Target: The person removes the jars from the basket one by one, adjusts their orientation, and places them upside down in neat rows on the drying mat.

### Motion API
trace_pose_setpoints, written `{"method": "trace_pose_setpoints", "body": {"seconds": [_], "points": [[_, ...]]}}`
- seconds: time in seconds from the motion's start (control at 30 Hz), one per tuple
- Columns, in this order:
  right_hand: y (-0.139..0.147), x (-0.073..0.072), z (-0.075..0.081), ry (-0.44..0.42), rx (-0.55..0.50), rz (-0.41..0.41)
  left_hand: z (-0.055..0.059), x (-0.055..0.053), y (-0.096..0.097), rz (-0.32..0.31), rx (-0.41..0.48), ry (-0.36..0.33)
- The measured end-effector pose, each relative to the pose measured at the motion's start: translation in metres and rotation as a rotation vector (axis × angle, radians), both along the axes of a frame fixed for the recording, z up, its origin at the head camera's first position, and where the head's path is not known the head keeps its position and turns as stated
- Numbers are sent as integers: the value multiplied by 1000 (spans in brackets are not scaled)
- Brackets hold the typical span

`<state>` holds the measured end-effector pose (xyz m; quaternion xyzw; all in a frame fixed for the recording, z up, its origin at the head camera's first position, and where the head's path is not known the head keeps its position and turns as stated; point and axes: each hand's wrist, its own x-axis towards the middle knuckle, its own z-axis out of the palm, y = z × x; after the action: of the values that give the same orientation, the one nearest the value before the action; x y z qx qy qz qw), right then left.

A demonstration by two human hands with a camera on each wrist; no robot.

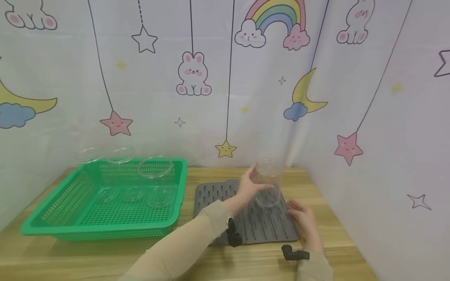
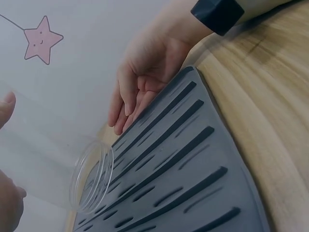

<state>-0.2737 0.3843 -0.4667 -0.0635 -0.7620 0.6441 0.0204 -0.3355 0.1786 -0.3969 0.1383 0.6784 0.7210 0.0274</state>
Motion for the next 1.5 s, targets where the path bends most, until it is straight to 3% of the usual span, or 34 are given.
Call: {"method": "trace_pose_setpoints", "body": {"seconds": [0.23, 0.4, 0.67, 0.93, 1.17, 1.5], "points": [[-2, 2, -1, 4, -12, 2, -3, -4, 6, 13, -42, 22], [-1, 5, -3, -2, -15, -10, -7, -6, 10, 19, -74, 1], [-5, 3, -2, -17, -11, -23, 2, -10, 9, -12, -204, -5], [-8, 1, 2, -37, -28, -23, 4, -12, 7, -34, -204, -15], [-7, -1, 2, -29, -13, -23, 4, -14, 4, -44, -287, 10], [-4, -2, 2, -38, -24, -39, 16, -10, -19, -129, -193, -101]]}}
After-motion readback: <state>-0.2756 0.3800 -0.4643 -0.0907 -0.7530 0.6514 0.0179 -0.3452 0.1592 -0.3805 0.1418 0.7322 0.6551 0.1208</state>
